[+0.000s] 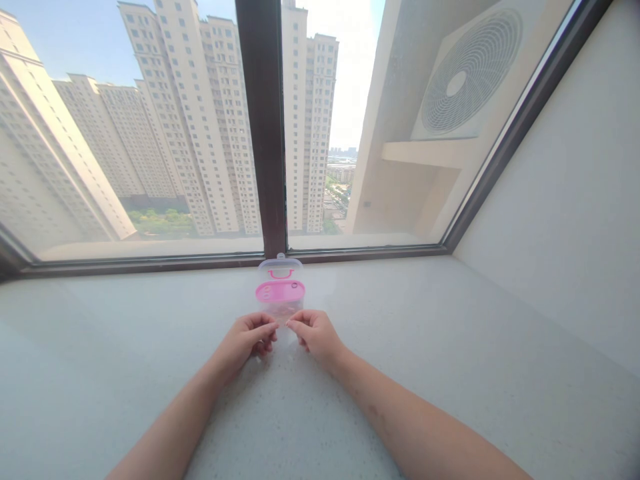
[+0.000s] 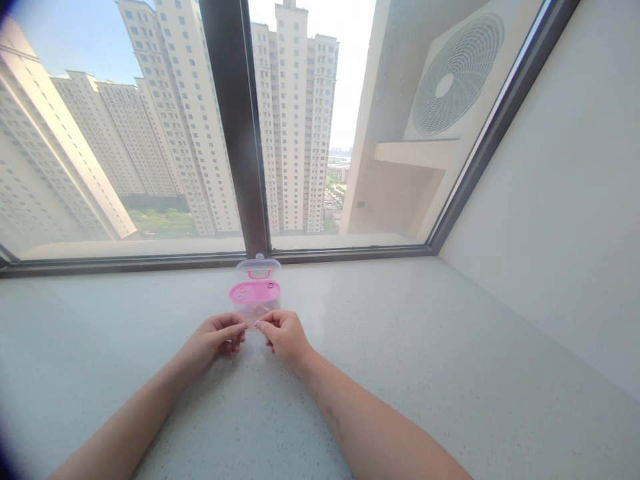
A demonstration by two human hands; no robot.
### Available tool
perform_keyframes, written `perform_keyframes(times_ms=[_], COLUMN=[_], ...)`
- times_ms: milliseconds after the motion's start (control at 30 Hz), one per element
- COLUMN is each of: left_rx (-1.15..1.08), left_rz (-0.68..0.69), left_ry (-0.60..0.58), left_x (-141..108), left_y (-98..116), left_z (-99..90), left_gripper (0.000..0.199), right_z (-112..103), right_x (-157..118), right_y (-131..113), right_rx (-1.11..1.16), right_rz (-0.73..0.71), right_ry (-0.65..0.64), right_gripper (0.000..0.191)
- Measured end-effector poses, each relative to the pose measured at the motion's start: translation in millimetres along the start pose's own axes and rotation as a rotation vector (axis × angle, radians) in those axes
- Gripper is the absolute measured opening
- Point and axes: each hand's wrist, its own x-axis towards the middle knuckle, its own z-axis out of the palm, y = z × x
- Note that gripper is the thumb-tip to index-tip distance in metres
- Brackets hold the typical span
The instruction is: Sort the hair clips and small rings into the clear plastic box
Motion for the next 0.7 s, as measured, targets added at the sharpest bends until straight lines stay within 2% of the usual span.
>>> perform_keyframes(times_ms=[400,700], left_rx=[-0.028,-0.004], left_rz=[0.000,0.010], left_ry=[0.006,0.014], left_x=[2.1,-2.2], left_y=[-1.6,5.3], left_z=[-0.5,3.9], left_gripper=[0.019,0.019], right_z=[-0.9,-1.4], right_x=[-0.2,1.1], right_y=[2.3,2.8], right_rx=[-0.004,-0.030], right_rz=[-0.022,-0.023], right_ry=[-0.014,-0.006], right_gripper=[0.013,0.013])
